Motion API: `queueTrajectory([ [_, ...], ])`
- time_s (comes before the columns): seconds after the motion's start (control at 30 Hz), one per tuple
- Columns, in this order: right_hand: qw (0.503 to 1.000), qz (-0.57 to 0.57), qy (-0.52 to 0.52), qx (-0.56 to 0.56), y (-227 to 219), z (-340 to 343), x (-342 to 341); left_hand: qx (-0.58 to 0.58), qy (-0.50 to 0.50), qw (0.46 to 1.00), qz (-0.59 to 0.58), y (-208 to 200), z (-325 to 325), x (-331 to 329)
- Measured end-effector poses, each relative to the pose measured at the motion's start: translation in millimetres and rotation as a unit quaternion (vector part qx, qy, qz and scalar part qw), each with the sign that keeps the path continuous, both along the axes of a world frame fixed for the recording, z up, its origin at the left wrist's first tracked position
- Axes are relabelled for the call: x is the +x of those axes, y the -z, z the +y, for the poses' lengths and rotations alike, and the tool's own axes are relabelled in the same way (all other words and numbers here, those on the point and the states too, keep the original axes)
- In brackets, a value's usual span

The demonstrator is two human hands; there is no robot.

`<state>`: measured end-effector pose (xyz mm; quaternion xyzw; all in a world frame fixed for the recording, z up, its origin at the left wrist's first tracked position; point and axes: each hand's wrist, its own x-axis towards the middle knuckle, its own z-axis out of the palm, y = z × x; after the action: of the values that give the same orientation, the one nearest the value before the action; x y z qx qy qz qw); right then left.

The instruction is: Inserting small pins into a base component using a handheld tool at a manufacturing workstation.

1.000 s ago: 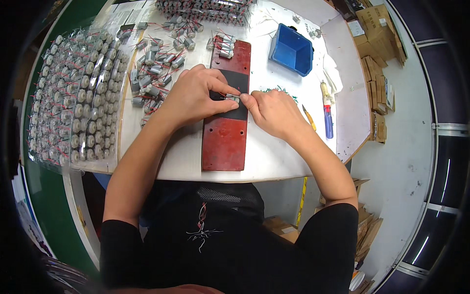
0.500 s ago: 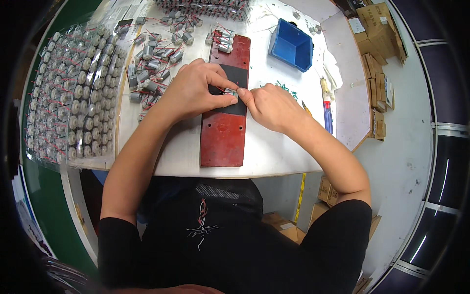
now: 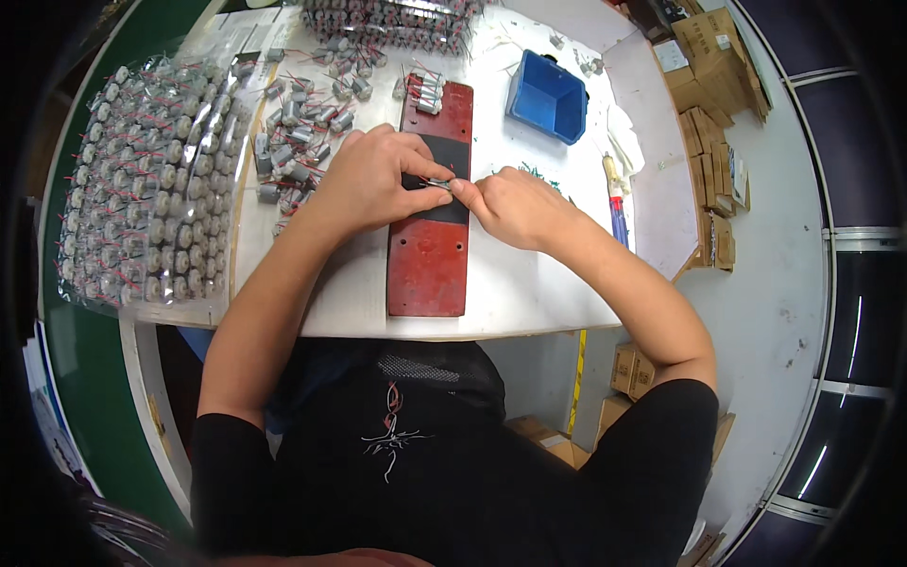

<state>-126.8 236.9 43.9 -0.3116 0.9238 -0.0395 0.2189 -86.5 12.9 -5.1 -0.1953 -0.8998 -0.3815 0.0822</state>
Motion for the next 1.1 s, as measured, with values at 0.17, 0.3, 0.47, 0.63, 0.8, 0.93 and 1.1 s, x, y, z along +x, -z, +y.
queueTrajectory([
  [0.17, 0.969, 0.035, 0.054, -0.240, 6, 14, 6, 0.044, -0.015, 0.994, 0.096, -5, -9, 11],
  [0.3, 0.922, 0.149, -0.010, -0.357, 9, -17, 34, -0.037, -0.194, 0.974, 0.108, -3, -34, 8],
  [0.47, 0.915, 0.198, 0.002, -0.352, 33, -33, 7, -0.238, -0.304, 0.919, 0.081, 2, -38, 12],
  [0.63, 0.892, 0.311, -0.005, -0.329, 38, -47, -21, -0.188, -0.283, 0.940, 0.020, -2, -37, 9],
  [0.8, 0.848, 0.266, 0.142, -0.436, 27, -18, -35, -0.179, -0.277, 0.944, 0.017, -1, -32, 5],
  [0.93, 0.863, 0.135, 0.271, -0.405, 9, 24, -32, -0.240, -0.299, 0.922, 0.057, 6, -33, -1],
  [1.1, 0.921, 0.085, 0.284, -0.254, 15, 47, -22, -0.168, -0.282, 0.932, 0.156, 0, -29, 4],
])
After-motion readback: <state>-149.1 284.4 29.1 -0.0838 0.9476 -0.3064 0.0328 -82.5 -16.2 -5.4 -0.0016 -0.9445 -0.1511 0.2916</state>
